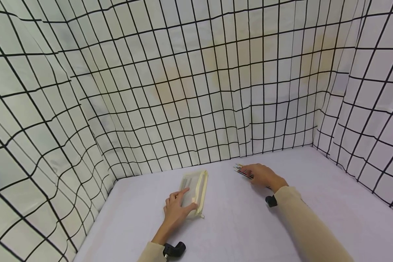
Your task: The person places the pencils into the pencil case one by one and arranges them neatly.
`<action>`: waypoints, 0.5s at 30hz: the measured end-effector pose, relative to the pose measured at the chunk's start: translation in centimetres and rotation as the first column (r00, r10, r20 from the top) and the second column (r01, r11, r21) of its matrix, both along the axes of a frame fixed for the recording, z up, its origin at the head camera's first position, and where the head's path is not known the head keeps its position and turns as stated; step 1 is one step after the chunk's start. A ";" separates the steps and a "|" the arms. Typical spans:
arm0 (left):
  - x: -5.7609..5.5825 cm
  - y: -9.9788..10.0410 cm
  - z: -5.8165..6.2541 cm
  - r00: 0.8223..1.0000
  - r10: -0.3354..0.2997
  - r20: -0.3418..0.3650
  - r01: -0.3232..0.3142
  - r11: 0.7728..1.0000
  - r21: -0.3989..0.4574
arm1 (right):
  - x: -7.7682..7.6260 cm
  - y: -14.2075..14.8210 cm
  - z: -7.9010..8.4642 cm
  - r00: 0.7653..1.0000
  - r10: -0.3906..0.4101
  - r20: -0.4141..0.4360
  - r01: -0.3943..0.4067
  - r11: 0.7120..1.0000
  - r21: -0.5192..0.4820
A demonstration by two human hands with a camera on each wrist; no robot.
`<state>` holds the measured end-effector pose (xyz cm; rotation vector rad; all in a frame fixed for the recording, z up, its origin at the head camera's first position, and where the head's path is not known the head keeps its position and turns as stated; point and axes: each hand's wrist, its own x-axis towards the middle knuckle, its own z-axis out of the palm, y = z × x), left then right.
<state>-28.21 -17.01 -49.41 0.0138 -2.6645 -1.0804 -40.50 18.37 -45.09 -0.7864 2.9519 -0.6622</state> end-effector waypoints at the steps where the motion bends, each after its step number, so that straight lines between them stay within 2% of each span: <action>1: 0.0 0.0 0.0 1.000 0.000 -0.001 0.000 1.000 -0.001 | -0.1 0.1 0.0 1.000 -0.002 -0.003 0.002 1.000 0.004; 15: 0.2 0.0 0.2 1.000 -0.005 0.002 0.005 1.000 0.009 | -0.8 0.1 -0.6 0.999 -0.025 -0.043 0.029 0.997 0.075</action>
